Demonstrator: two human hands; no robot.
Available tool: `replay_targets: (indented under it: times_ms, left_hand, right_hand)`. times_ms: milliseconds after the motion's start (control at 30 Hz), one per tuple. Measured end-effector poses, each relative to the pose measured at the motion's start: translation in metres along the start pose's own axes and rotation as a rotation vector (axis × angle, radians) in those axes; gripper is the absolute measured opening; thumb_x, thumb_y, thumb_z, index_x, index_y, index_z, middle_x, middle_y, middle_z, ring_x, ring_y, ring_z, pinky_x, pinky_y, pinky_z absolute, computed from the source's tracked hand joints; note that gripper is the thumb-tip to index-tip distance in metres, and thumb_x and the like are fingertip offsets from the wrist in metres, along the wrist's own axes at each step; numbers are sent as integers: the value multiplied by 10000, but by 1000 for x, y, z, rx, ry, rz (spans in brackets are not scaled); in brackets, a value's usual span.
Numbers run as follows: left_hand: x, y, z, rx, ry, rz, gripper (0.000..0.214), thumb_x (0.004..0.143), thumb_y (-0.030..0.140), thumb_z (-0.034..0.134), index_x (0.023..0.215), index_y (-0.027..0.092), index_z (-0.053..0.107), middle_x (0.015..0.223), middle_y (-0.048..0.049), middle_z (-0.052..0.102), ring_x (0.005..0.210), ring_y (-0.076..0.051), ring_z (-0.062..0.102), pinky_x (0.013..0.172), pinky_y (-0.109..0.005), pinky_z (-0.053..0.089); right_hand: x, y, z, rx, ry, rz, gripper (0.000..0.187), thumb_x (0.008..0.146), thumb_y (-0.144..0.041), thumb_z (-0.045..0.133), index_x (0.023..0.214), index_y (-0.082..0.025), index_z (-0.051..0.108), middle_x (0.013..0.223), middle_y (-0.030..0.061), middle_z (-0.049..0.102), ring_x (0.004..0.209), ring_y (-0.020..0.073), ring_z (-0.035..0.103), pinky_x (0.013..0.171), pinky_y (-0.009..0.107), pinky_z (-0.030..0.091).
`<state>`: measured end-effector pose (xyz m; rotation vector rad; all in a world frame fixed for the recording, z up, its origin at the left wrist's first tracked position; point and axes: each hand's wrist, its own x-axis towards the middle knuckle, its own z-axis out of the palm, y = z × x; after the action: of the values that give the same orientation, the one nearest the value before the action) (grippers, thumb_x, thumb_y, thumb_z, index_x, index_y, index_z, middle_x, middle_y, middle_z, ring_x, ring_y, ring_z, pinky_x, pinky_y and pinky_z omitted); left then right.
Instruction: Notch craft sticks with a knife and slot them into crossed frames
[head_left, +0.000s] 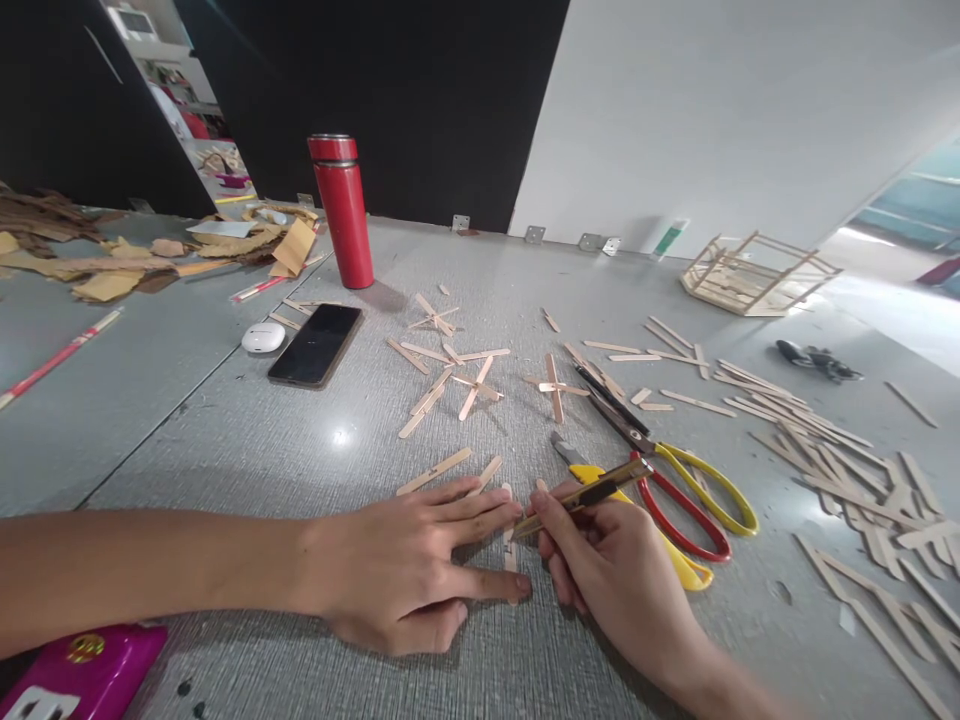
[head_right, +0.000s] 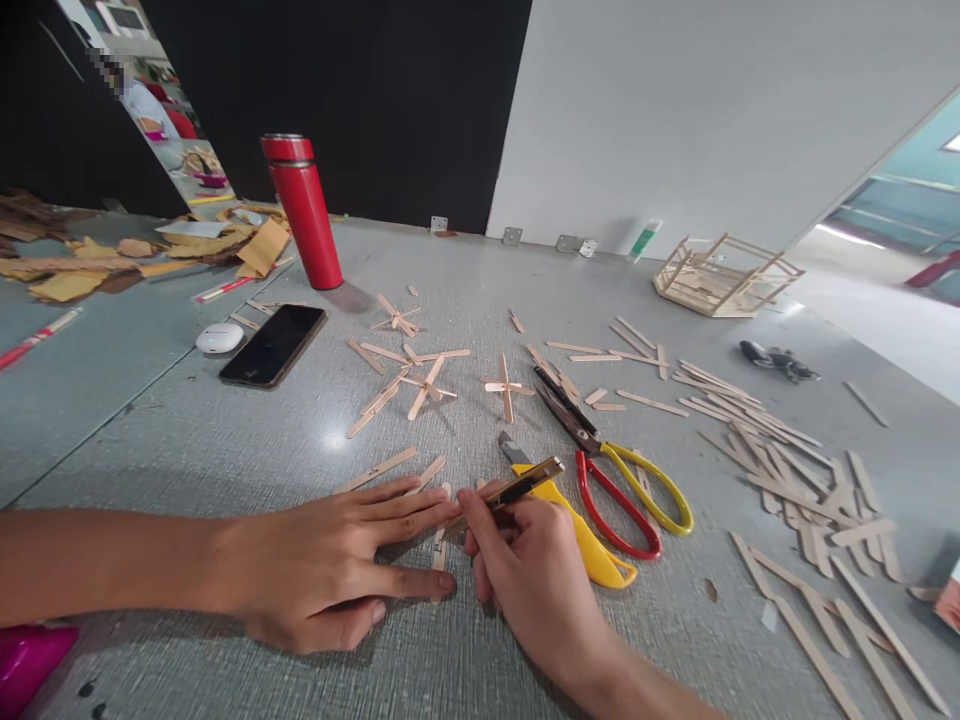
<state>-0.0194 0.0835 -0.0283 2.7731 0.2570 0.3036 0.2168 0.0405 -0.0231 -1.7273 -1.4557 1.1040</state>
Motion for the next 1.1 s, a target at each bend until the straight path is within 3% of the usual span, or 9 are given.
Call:
replay_targets:
  times_ms: [133, 333, 533, 633, 867, 1100]
  left_hand:
    - [0, 0, 2, 12, -1, -9, 582, 930, 223, 571, 1509, 243, 514, 1717, -157, 199, 1569, -364, 247, 1280, -560, 206]
    - [0, 3, 2, 50, 2, -17, 555, 959, 243, 558, 1512, 226, 507, 1694, -191, 255, 1549, -379, 300, 1276, -544, 219]
    - [1, 7, 3, 129, 15, -21, 507, 997, 315, 526, 1496, 222, 512, 1605, -219, 409, 1522, -379, 359, 1263, -557, 239]
    - [1, 8, 3, 139, 6, -27, 510, 999, 317, 516, 1502, 230, 500, 1606, -222, 400, 1517, -372, 371, 1255, -566, 253]
    - [0, 7, 2, 111, 11, -23, 536, 985, 266, 537, 1520, 238, 499, 1647, -191, 360, 1541, -359, 330, 1269, -549, 240]
    - [-1, 6, 3, 89, 27, -21, 522, 989, 239, 520, 1511, 235, 513, 1627, -208, 390, 1548, -352, 317, 1271, -538, 242]
  right_hand:
    - [-2, -1, 3, -48, 48, -49, 528, 931, -564, 634, 528, -229, 571, 364, -8, 532, 337, 117, 476, 411, 269, 405]
    - [-4, -3, 5, -51, 47, -34, 559, 984, -606, 528, 558, -244, 544, 343, -10, 519, 282, 120, 443, 337, 260, 367]
    - [-11, -1, 7, -118, 127, -237, 460, 920, -524, 612, 557, -245, 570, 423, -17, 504, 400, 135, 482, 460, 285, 431]
    - [-12, -3, 10, -109, 137, -211, 498, 945, -534, 579, 545, -242, 532, 383, -33, 472, 347, 113, 443, 412, 265, 398]
    - [5, -6, 6, 69, -75, 73, 566, 987, -583, 533, 564, -208, 555, 367, 4, 579, 261, 95, 487, 297, 190, 392]
    - [16, -7, -8, 131, -279, 42, 490, 922, -552, 672, 606, -187, 587, 388, -25, 583, 300, 79, 502, 331, 170, 418]
